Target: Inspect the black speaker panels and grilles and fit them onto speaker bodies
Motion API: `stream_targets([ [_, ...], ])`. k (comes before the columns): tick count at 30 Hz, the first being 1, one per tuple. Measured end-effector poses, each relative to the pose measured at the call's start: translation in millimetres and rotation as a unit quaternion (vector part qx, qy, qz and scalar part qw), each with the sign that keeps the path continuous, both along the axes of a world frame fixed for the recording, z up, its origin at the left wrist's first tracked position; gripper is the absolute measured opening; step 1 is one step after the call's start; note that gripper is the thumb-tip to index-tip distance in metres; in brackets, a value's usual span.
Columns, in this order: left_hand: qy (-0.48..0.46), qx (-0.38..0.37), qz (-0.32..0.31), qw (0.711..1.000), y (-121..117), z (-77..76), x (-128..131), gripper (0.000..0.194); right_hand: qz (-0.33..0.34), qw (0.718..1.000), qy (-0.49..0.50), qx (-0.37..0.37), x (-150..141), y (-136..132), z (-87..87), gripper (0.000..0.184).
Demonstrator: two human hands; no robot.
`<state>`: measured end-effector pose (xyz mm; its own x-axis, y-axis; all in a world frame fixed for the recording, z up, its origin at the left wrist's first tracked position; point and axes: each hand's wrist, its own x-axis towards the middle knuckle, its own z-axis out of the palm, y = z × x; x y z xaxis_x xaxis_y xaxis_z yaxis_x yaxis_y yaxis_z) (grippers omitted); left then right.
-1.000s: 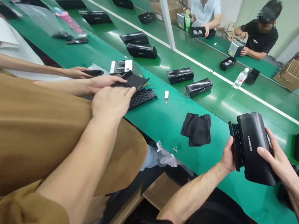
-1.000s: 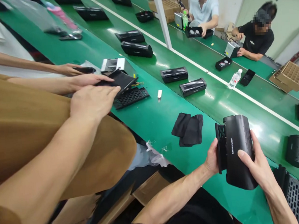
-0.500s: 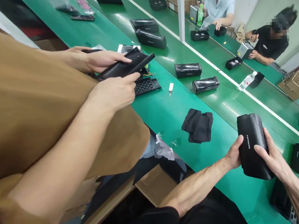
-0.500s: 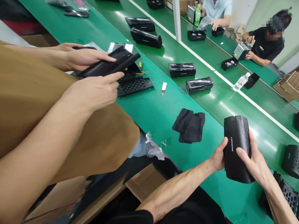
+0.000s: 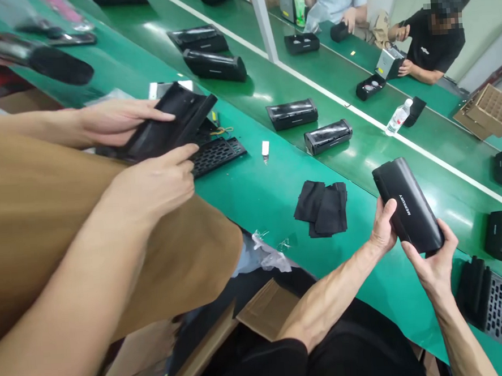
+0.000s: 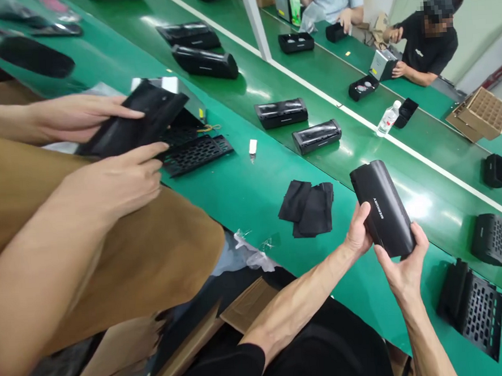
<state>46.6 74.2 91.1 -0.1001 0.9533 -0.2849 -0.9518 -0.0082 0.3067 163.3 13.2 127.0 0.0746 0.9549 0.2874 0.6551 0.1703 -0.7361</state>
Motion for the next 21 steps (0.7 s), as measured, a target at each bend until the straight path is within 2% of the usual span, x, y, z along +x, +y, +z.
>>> stream_targets([
  [2, 0.01, -0.001, -0.012, 1.0, 2.8, -4.4, 1.4, 0.075, -0.015, 1.0, 0.01, 0.017, -1.0, 5.8, -1.1, 0.095],
  [4, 0.028, 0.006, -0.058, 0.998, 8.2, -8.8, -7.7, 0.082, -0.034, 0.999, 0.019, 0.007, 4.3, 9.0, 7.1, 0.09],
  [6, 0.067, 0.024, -0.097, 0.993, 18.1, -10.6, -29.8, 0.091, -0.044, 0.998, 0.029, -0.02, 13.9, 7.1, 19.5, 0.088],
  [8, 0.135, 0.062, -0.093, 0.985, 31.6, -7.8, -60.0, 0.1, -0.037, 0.997, 0.034, -0.051, 24.7, 1.3, 30.3, 0.086],
  [10, 0.22, 0.13, -0.09, 0.963, 45.2, -0.8, -88.1, 0.104, -0.022, 0.996, 0.035, -0.079, 34.0, -5.4, 36.5, 0.084],
  [12, 0.288, 0.201, -0.142, 0.925, 55.0, 7.1, -105.1, 0.096, -0.015, 0.994, 0.031, -0.1, 41.1, -9.1, 38.3, 0.082],
  [14, 0.327, 0.23, -0.194, 0.896, 58.9, 11.3, -108.0, 0.085, -0.021, 0.993, 0.028, -0.114, 48.1, -7.3, 37.5, 0.082],
  [15, 0.34, 0.225, -0.202, 0.89, 58.5, 11.0, -105.2, 0.081, -0.024, 0.992, 0.031, -0.12, 52.8, -4.3, 37.0, 0.082],
  [18, 0.343, 0.156, -0.173, 0.91, 50.2, -1.0, -87.7, 0.075, -0.005, 0.983, 0.058, -0.172, 74.6, 7.6, 36.5, 0.08],
  [21, 0.248, 0.048, -0.135, 0.958, 32.4, -24.3, -63.1, 0.073, 0.028, 0.967, 0.138, -0.211, 95.3, 11.3, 30.6, 0.092],
])
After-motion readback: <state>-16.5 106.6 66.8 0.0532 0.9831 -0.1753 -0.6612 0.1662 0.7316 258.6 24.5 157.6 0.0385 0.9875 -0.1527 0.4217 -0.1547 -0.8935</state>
